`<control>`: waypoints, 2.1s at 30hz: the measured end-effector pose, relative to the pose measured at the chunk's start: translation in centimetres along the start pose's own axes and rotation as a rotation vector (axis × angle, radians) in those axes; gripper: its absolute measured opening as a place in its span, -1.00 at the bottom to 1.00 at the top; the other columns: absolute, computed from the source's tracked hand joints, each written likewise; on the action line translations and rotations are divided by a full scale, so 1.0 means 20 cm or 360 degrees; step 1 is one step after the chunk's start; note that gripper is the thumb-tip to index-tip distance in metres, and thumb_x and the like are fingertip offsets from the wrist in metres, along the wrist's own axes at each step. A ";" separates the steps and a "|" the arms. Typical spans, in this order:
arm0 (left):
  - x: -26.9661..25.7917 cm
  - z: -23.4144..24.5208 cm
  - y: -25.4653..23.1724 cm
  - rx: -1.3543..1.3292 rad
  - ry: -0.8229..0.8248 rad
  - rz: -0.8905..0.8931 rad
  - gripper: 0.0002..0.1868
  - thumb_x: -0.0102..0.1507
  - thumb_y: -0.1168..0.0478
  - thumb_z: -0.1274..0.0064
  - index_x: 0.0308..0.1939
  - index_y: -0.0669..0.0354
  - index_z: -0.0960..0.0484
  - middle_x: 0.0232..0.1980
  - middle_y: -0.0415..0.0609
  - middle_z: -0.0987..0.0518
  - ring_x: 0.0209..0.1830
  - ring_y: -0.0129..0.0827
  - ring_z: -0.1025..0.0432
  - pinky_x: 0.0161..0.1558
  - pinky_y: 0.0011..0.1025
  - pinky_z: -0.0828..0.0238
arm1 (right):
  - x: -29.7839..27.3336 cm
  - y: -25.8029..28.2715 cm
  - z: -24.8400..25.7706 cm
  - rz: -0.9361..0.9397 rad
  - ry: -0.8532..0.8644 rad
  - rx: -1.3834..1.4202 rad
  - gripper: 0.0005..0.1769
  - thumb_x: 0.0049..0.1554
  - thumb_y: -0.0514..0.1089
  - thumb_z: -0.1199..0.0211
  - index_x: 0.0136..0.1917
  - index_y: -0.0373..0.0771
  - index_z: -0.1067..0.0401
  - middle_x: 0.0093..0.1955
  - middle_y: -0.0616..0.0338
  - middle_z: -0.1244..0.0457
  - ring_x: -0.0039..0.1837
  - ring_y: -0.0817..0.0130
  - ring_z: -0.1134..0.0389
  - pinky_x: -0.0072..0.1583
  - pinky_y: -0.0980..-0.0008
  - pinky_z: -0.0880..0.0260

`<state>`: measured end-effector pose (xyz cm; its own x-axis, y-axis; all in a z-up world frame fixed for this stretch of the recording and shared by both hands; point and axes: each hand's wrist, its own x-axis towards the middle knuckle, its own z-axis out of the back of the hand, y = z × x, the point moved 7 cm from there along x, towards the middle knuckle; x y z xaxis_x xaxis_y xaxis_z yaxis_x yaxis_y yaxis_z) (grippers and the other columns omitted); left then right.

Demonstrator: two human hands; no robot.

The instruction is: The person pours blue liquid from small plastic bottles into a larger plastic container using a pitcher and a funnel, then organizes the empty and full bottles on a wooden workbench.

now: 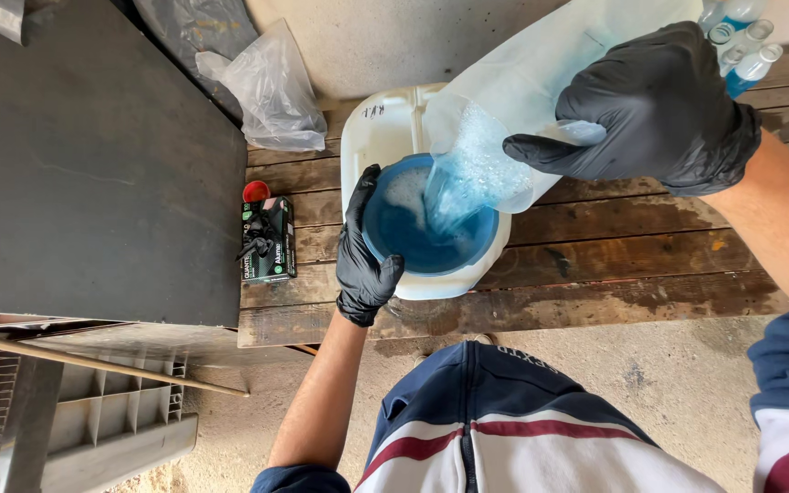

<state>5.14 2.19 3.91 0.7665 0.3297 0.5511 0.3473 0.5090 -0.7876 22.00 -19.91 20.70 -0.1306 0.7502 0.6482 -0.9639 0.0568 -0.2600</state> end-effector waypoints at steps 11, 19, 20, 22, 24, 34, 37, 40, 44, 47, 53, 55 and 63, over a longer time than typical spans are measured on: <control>0.00 -0.01 -0.01 -0.0115 0.0011 -0.0030 0.06 0.26 -0.47 0.11 0.58 0.16 -0.02 0.63 0.22 -0.15 0.67 0.11 -0.11 0.61 -0.05 -0.16 | 0.01 0.03 0.01 0.0028 -0.0050 0.0055 -0.27 0.23 0.20 -0.76 -0.45 -0.14 -0.36 -0.47 0.24 -0.14 -0.41 0.16 -0.09 -0.30 0.16 0.02; -0.01 -0.01 0.00 -0.0093 0.0009 -0.0071 0.06 0.27 -0.45 0.11 0.57 0.21 -0.02 0.63 0.24 -0.14 0.68 0.12 -0.09 0.64 -0.07 -0.08 | 0.01 0.07 0.02 0.0128 -0.0049 -0.0020 -0.24 0.24 0.39 -0.65 -0.41 -0.16 -0.38 -0.49 0.12 -0.07 -0.42 0.10 -0.09 -0.29 0.08 0.02; -0.01 -0.01 -0.01 -0.0092 0.0010 -0.0071 0.06 0.27 -0.45 0.11 0.57 0.21 -0.02 0.63 0.24 -0.14 0.68 0.12 -0.09 0.64 -0.07 -0.08 | 0.01 0.08 0.03 0.0127 -0.0050 -0.0020 -0.24 0.24 0.39 -0.65 -0.41 -0.16 -0.38 -0.49 0.12 -0.07 -0.42 0.10 -0.09 -0.29 0.08 0.02; 0.00 -0.01 -0.04 -0.0018 -0.0005 -0.0076 0.03 0.29 -0.48 0.18 0.57 0.17 -0.03 0.63 0.22 -0.16 0.66 0.14 -0.13 0.61 -0.07 -0.15 | 0.03 0.11 0.04 0.0118 -0.0076 -0.0039 -0.25 0.23 0.37 -0.70 -0.41 -0.15 -0.41 -0.46 0.16 -0.13 -0.39 0.13 -0.14 -0.29 0.11 -0.01; -0.01 -0.01 -0.03 -0.0027 0.0001 -0.0080 0.03 0.28 -0.48 0.16 0.58 0.16 -0.03 0.63 0.21 -0.16 0.67 0.14 -0.13 0.61 -0.06 -0.15 | 0.05 0.13 0.05 0.0267 -0.0156 -0.0137 -0.37 0.22 0.39 -0.60 -0.23 -0.21 -0.56 -0.31 0.05 -0.31 -0.27 0.05 -0.32 -0.18 0.06 -0.26; 0.00 -0.02 -0.05 -0.0074 -0.0012 -0.0081 0.01 0.31 -0.47 0.18 0.58 0.15 -0.04 0.63 0.22 -0.15 0.67 0.12 -0.12 0.65 -0.01 -0.08 | -0.08 0.13 -0.02 0.0024 -0.0183 0.0022 -0.23 0.23 0.23 -0.61 -0.50 -0.23 -0.28 -0.52 0.09 -0.09 -0.43 0.11 -0.14 -0.29 0.12 -0.01; 0.00 -0.01 -0.04 -0.0086 -0.0031 -0.0104 0.01 0.31 -0.47 0.16 0.56 0.19 -0.06 0.62 0.25 -0.15 0.67 0.13 -0.11 0.66 -0.01 -0.06 | -0.17 0.10 -0.04 -0.0178 -0.0276 0.0155 -0.47 0.22 0.03 -0.62 -0.39 -0.27 -0.45 -0.39 -0.01 -0.25 -0.33 0.06 -0.24 -0.21 0.04 -0.14; -0.01 0.00 -0.02 0.0041 -0.0032 -0.0066 0.04 0.29 -0.51 0.21 0.58 0.15 -0.03 0.64 0.16 -0.16 0.64 0.09 -0.20 0.57 -0.11 -0.23 | -0.28 0.06 -0.07 -0.0615 -0.0189 0.0295 -0.40 0.24 0.01 -0.61 -0.39 -0.39 -0.40 -0.46 -0.01 -0.14 -0.39 0.11 -0.11 -0.24 0.11 0.01; 0.00 0.00 -0.03 -0.0080 -0.0021 -0.0132 -0.01 0.33 -0.46 0.16 0.58 0.13 -0.05 0.64 0.20 -0.14 0.68 0.10 -0.11 0.66 0.02 -0.10 | -0.37 0.07 -0.05 -0.1022 -0.0415 0.0684 -0.20 0.29 -0.17 -0.42 -0.54 -0.20 0.08 -0.55 0.19 0.06 -0.43 0.35 0.08 -0.22 0.22 0.09; -0.01 0.00 -0.02 -0.0034 -0.0010 -0.0154 -0.07 0.36 -0.45 0.20 0.59 0.07 -0.05 0.66 0.20 -0.10 0.70 0.13 -0.07 0.65 0.04 -0.09 | -0.70 0.02 -0.14 -0.1332 -0.0629 0.1044 -0.38 0.06 -0.78 0.20 -0.37 -0.09 0.26 -0.30 0.24 0.34 -0.15 0.27 0.32 -0.13 0.15 0.26; -0.01 0.01 -0.03 -0.0231 0.0035 -0.0138 0.03 0.32 -0.46 0.15 0.62 0.11 0.05 0.67 0.21 -0.04 0.66 0.14 -0.13 0.58 0.02 -0.27 | -1.22 0.19 -0.14 -0.2074 -0.1091 0.1008 -0.27 0.32 0.39 -0.26 -0.42 -0.08 -0.13 -0.49 0.32 0.07 -0.38 0.55 0.06 -0.26 0.39 0.11; -0.01 0.02 -0.01 -0.0516 -0.0075 -0.0183 0.03 0.33 -0.43 0.05 0.59 0.20 0.02 0.67 0.20 -0.01 0.71 -0.01 0.00 0.68 -0.03 -0.04 | -1.41 0.26 -0.14 -0.2235 -0.1236 0.0905 -0.42 0.35 0.08 -0.18 -0.41 -0.01 -0.01 -0.45 0.40 0.16 -0.33 0.59 0.12 -0.26 0.39 0.16; -0.18 0.23 0.52 -0.0025 -0.0896 0.0624 -0.50 0.30 0.16 -0.03 0.32 0.14 -0.36 0.25 0.20 -0.46 0.22 0.07 -0.37 0.42 -0.08 -0.22 | -2.10 0.64 -0.07 -0.2397 -0.1063 0.0466 -0.54 0.39 0.00 -0.07 -0.34 -0.12 -0.17 -0.32 0.33 -0.09 -0.15 0.50 -0.07 -0.08 0.25 -0.04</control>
<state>3.46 9.93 -5.10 0.4409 0.8525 0.2807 0.1126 0.2578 -0.9596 15.37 -49.86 -10.85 0.8943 -0.2539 0.3684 -0.3099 0.2424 0.9194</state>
